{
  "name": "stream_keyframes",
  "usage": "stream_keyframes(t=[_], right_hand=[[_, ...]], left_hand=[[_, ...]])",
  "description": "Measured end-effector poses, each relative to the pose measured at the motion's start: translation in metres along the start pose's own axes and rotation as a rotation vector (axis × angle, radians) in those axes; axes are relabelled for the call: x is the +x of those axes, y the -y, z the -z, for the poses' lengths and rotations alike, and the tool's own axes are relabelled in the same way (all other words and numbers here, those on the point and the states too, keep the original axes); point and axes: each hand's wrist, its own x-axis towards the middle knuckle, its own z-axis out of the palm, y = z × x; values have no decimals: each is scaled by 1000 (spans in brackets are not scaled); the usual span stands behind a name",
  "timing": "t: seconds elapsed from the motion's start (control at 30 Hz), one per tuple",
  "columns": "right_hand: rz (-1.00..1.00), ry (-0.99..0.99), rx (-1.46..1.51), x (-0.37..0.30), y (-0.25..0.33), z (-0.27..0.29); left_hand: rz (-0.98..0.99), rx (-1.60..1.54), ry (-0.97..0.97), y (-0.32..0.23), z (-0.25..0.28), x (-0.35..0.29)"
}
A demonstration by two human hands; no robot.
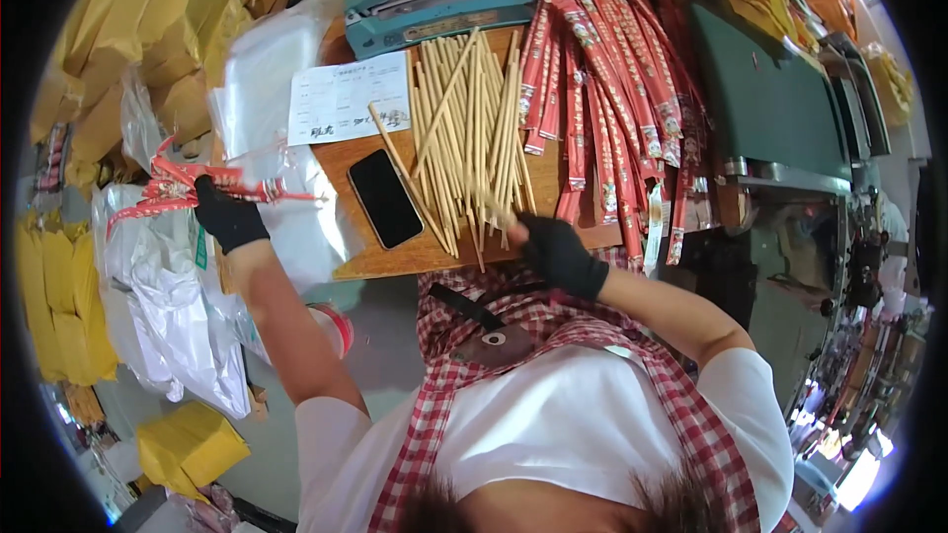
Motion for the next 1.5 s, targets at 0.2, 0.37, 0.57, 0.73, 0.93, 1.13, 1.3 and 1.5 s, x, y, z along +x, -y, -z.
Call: stream_keyframes(t=[0.2, 0.37, 0.57, 0.73, 0.93, 1.13, 1.3, 1.5], right_hand=[[-9, -407, -552, 112, -39, 49], [-283, -515, -592, 206, -89, 92], [-222, -366, -359, 199, -84, 110], [188, -342, -22, 116, -38, 88], [218, -45, -78, 65, 15, 44], [384, -143, -96, 72, -5, 46], [195, -42, 64, 76, 20, 63], [300, 13, -84, 53, 31, 60]], left_hand=[[325, 297, 137, 61, -105, -109], [478, 186, 132, 104, -151, -156], [624, 291, 228, 116, -134, -153], [578, 24, 394, 111, -191, -151], [601, 189, 506, 128, -239, -144], [404, 180, 455, 116, -259, -153], [416, 159, 392, 110, -258, -151], [396, 210, 516, 152, -223, -129]])
